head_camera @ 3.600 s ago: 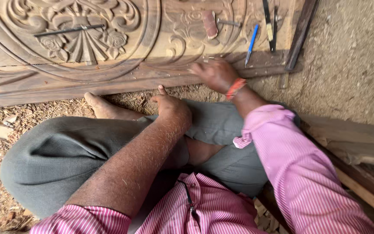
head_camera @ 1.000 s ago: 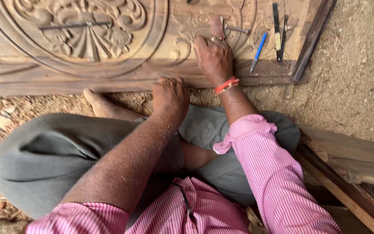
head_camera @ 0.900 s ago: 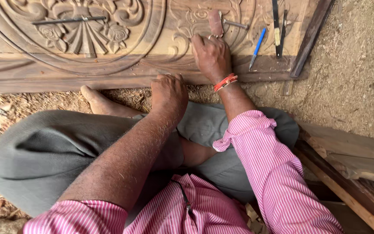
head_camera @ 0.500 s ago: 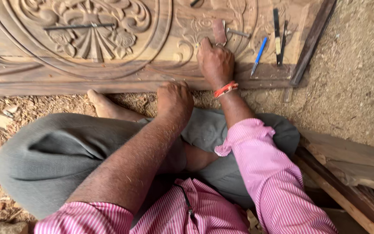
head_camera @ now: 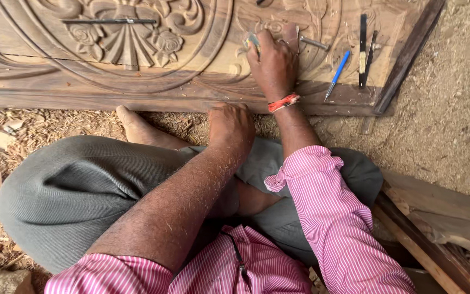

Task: The person sits on the floor and carves a decorative floral pattern into a large wooden panel. They use a chisel and a mallet to shape the wood, then switch to a sanding block to smooth the surface. Finally, they use a blue pen to mark specific areas on the carving.

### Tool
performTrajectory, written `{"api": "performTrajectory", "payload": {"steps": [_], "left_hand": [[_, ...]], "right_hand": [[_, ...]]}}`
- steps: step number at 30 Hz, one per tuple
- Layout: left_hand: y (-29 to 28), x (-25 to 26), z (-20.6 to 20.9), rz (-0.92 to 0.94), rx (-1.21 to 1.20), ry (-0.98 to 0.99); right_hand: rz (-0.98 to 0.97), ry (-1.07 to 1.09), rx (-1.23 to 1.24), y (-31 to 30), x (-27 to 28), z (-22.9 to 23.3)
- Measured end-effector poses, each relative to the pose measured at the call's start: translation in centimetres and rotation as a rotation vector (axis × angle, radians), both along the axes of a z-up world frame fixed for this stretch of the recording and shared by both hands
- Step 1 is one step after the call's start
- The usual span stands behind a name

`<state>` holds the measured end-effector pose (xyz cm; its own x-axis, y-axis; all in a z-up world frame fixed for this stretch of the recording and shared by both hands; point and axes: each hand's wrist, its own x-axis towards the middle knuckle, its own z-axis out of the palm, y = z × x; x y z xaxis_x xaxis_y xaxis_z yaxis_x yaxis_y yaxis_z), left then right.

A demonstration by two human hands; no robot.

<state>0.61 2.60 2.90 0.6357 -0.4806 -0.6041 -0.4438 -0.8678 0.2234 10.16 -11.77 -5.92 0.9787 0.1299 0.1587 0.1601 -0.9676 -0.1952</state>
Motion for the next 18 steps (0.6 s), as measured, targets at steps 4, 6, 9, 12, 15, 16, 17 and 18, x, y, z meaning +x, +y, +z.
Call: {"api": "performTrajectory", "payload": {"steps": [4, 6, 9, 12, 15, 16, 17, 18], "left_hand": [[-0.3, 0.4, 0.1, 0.079, -0.016, 0.044], [-0.3, 0.5, 0.5, 0.067, 0.007, 0.071], [0.0, 0.9, 1.3, 0.037, 0.032, 0.108], [0.0, 0.8, 1.4, 0.011, 0.038, 0.122], [-0.1, 0.3, 0.8, 0.054, 0.010, 0.072], [-0.1, 0.2, 0.6, 0.078, 0.007, 0.044], [-0.1, 0.2, 0.3, 0.102, 0.004, 0.016], [-0.1, 0.2, 0.1, 0.109, 0.003, 0.030]], "right_hand": [[0.077, -0.044, 0.193, -0.4, 0.1, -0.2], [-0.018, 0.044, 0.186, -1.1, 0.5, -0.5], [-0.173, 0.001, 0.274, -1.4, 0.7, -1.2], [0.024, 0.022, 0.403, -1.5, 0.6, -1.8], [-0.032, -0.046, 0.261, -1.2, 0.1, -2.2], [-0.045, -0.074, 0.262, -0.7, 0.0, -2.3], [-0.058, -0.101, 0.263, -0.2, -0.3, -2.5], [-0.069, -0.129, 0.261, 0.1, -0.3, -2.5]]}}
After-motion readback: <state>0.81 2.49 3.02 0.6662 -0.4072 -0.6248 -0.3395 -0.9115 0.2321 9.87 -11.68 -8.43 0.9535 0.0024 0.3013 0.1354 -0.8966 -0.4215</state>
